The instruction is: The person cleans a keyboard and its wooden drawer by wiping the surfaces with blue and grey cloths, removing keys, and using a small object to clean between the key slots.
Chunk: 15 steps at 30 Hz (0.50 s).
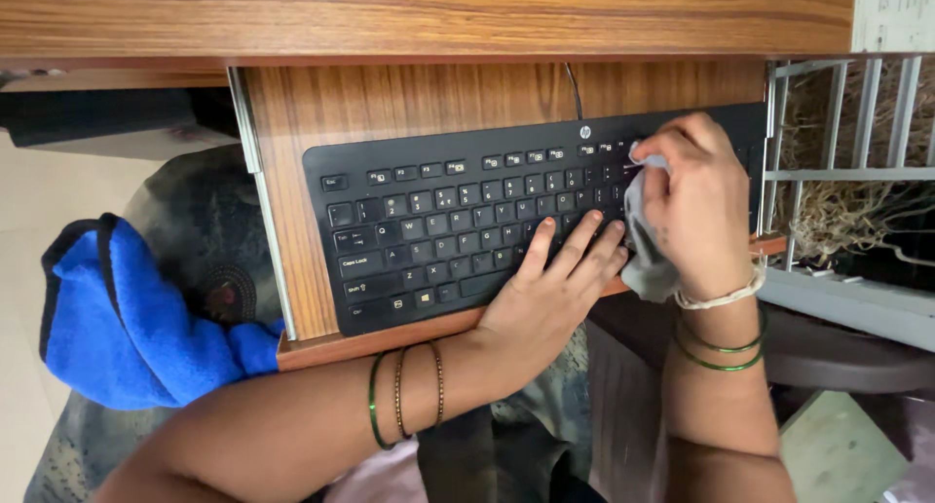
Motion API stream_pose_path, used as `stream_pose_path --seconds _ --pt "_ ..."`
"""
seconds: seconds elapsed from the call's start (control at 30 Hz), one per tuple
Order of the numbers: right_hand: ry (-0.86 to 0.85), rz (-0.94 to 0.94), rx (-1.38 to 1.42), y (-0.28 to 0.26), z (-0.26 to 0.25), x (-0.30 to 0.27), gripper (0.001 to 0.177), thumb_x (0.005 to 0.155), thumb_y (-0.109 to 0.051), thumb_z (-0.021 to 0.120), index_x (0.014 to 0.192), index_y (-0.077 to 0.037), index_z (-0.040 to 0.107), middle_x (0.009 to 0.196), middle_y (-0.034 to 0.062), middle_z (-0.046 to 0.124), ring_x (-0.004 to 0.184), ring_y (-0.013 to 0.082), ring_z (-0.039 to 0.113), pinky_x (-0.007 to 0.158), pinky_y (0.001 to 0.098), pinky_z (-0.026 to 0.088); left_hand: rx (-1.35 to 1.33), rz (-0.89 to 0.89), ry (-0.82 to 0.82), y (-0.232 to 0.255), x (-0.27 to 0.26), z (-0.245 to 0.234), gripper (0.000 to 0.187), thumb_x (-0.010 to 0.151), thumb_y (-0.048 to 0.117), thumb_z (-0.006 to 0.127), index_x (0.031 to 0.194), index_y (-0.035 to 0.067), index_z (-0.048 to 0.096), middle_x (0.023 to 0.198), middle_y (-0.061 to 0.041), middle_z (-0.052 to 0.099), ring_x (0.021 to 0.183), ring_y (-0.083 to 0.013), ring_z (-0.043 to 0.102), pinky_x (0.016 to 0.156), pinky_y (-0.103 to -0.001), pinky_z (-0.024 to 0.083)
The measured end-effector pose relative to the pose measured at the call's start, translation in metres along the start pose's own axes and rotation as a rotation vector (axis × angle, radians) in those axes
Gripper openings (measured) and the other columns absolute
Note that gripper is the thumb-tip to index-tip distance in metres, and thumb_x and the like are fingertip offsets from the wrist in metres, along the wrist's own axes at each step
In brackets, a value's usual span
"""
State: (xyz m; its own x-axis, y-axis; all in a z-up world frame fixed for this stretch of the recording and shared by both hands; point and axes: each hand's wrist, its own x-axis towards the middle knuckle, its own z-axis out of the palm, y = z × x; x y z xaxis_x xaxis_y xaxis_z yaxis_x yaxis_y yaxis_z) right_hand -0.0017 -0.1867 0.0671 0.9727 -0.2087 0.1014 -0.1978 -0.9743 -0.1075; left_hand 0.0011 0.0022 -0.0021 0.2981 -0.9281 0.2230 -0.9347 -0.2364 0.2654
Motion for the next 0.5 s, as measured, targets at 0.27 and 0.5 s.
stream_pose_path --seconds 0.27,0.5 --pt "0.007 -0.260 0.144 -0.037 0.016 -0.005 0.015 0.088 0.003 0.066 0.101 -0.004 0.069 0.108 0.0122 0.066 0.105 0.0345 0.065 0.098 0.0461 0.054 -0.026 0.076 -0.146 0.001 0.003 0.006 0.066 0.091 0.031 0.054 0.152 0.006 0.045 0.157 -0.015 0.038 0.147 -0.0390 0.026 0.119 -0.062 0.021" --pt "0.035 0.007 0.019 0.008 0.002 -0.004 0.015 0.091 0.006 0.063 0.102 -0.003 0.070 0.106 0.0155 0.065 0.102 0.0368 0.064 0.091 0.0458 0.054 -0.008 0.007 0.029 -0.002 -0.003 -0.001 0.070 0.088 0.031 0.054 0.153 0.007 0.045 0.161 -0.015 0.035 0.150 -0.0366 0.026 0.117 -0.059 0.024"
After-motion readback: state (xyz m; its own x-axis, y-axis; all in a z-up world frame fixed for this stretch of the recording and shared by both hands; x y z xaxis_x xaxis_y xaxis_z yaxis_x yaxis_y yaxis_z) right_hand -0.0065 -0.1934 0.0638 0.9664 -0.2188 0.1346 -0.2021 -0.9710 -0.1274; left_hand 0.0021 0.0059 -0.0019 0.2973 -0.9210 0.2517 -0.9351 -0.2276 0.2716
